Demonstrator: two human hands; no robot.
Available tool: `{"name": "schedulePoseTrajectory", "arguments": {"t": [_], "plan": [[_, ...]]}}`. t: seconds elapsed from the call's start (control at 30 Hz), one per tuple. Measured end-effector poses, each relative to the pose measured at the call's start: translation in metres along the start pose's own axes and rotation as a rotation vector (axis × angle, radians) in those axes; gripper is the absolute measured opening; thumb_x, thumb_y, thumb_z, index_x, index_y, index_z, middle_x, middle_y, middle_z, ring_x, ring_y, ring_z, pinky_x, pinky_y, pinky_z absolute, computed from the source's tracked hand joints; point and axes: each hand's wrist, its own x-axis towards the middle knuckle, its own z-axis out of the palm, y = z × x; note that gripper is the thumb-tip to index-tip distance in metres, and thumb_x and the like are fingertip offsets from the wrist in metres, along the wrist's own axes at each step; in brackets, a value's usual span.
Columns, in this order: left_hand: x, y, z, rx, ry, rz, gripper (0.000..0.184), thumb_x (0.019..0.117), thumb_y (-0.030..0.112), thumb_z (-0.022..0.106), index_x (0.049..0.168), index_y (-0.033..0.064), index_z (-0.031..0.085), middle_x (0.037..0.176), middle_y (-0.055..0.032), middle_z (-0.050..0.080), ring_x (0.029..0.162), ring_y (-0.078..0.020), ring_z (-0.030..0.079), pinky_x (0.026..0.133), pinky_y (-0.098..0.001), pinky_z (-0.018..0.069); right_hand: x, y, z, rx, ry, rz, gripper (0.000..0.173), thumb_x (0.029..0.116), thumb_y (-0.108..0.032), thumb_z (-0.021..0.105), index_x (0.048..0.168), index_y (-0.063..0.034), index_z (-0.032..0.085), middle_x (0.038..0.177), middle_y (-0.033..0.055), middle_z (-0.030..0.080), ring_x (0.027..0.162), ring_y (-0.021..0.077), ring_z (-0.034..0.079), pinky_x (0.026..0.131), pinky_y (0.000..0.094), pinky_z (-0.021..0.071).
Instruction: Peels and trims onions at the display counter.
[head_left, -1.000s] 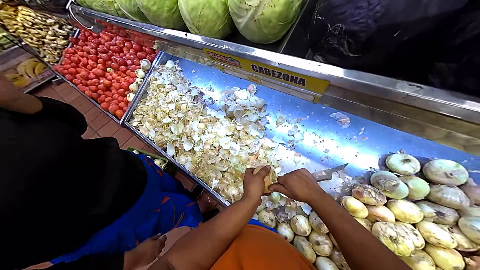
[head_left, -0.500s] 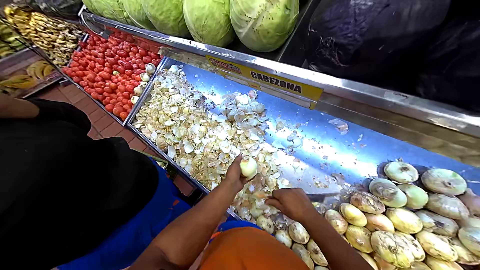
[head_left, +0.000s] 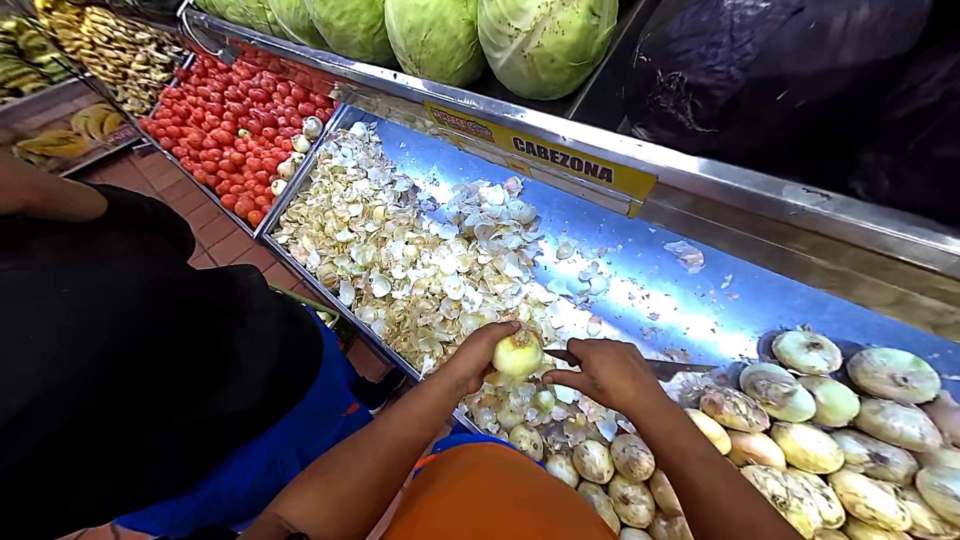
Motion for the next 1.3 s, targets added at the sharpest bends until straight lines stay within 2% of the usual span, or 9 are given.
{"name": "schedulePoseTrajectory", "arguments": {"t": [0.17,0.3,0.43,0.53,0.63,0.77,0.9,1.07,1.3], "plan": [[-0.005,0.006,0.016,0.185,0.045,-0.076,0.057,0.1008,0.057,0.054,0.130,0.0083,0.062,0.114,-0.0172,0.068,0.100,-0.0295,0.068,0.084,-0.0487,0.0565,0.005,-0.009,-0.004,0.006,-0.084,-0.126,0.077,0.0802,-0.090,0.049,0.078,-0.0146,0.063,0.066,0.0024,0.060,0.066,0.0215,0.063,0.062,0.0469,0.0501],[0.007,0.003,0.021,0.103,0.065,-0.207,0.061,0.1012,0.058,0.049,0.129,0.0052,0.061,0.111,-0.0216,0.066,0.088,-0.0323,0.068,0.072,-0.0471,0.0582,0.005,0.004,0.015,-0.018,0.094,-0.273,0.079,0.0915,-0.085,0.034,0.067,-0.0134,0.056,0.055,0.0033,0.052,0.055,0.0219,0.060,0.052,0.0445,0.0468],[0.028,0.007,0.014,-0.259,0.080,-0.110,0.053,0.1054,0.049,0.040,0.129,0.0059,0.059,0.109,-0.0186,0.068,0.094,-0.0296,0.068,0.080,-0.0487,0.0572,-0.007,-0.018,0.027,0.029,-0.095,-0.364,0.080,0.0946,-0.081,0.035,0.076,-0.0081,0.063,0.065,0.0108,0.061,0.065,0.0309,0.066,0.059,0.0543,0.0514],[0.028,0.020,0.001,-0.195,-0.038,-0.122,0.055,0.1021,0.055,0.044,0.124,0.0073,0.061,0.107,-0.0161,0.069,0.091,-0.0261,0.069,0.078,-0.0443,0.0584,-0.012,-0.016,0.027,0.069,-0.065,-0.271,0.073,0.0982,-0.074,0.039,0.082,-0.0077,0.065,0.070,0.0114,0.064,0.069,0.0314,0.068,0.062,0.0537,0.0525],[0.013,0.026,0.001,-0.082,-0.072,-0.164,0.057,0.1009,0.058,0.047,0.123,0.0073,0.063,0.105,-0.0150,0.069,0.090,-0.0245,0.069,0.077,-0.0416,0.0582,-0.011,-0.002,0.004,0.145,0.022,-0.101,0.062,0.0929,-0.071,0.057,0.092,-0.0099,0.071,0.077,0.0079,0.068,0.075,0.0276,0.070,0.068,0.0534,0.0554],[0.017,0.022,0.007,0.017,-0.148,-0.188,0.055,0.0997,0.056,0.053,0.124,0.0074,0.064,0.109,-0.0153,0.070,0.096,-0.0255,0.070,0.082,-0.0427,0.0587,-0.002,0.008,-0.020,0.063,-0.033,-0.070,0.072,0.0799,-0.086,0.058,0.090,-0.0144,0.067,0.073,0.0029,0.063,0.070,0.0217,0.064,0.065,0.0480,0.0517],[0.012,0.030,0.015,0.190,-0.200,-0.210,0.049,0.1021,0.048,0.050,0.122,0.0057,0.064,0.110,-0.0159,0.069,0.099,-0.0259,0.069,0.086,-0.0448,0.0570,0.005,0.010,-0.018,0.036,-0.098,-0.207,0.076,0.0778,-0.089,0.055,0.082,-0.0140,0.065,0.067,0.0023,0.059,0.066,0.0206,0.062,0.064,0.0464,0.0502],[0.011,0.030,0.018,0.275,-0.250,-0.233,0.044,0.1057,0.042,0.043,0.114,0.0049,0.064,0.098,-0.0126,0.069,0.087,-0.0212,0.068,0.078,-0.0409,0.0579,0.004,0.010,-0.001,-0.007,0.018,-0.360,0.079,0.0828,-0.089,0.046,0.070,-0.0127,0.060,0.057,0.0029,0.055,0.057,0.0205,0.061,0.055,0.0449,0.0477],[0.016,0.009,0.019,-0.076,-0.162,-0.238,0.041,0.1074,0.037,0.040,0.110,0.0037,0.063,0.091,-0.0120,0.067,0.080,-0.0211,0.067,0.074,-0.0397,0.0576,-0.005,0.012,0.019,-0.040,0.223,-0.412,0.074,0.0926,-0.081,0.040,0.064,-0.0143,0.056,0.051,0.0010,0.049,0.048,0.0191,0.057,0.045,0.0412,0.0437]]}}
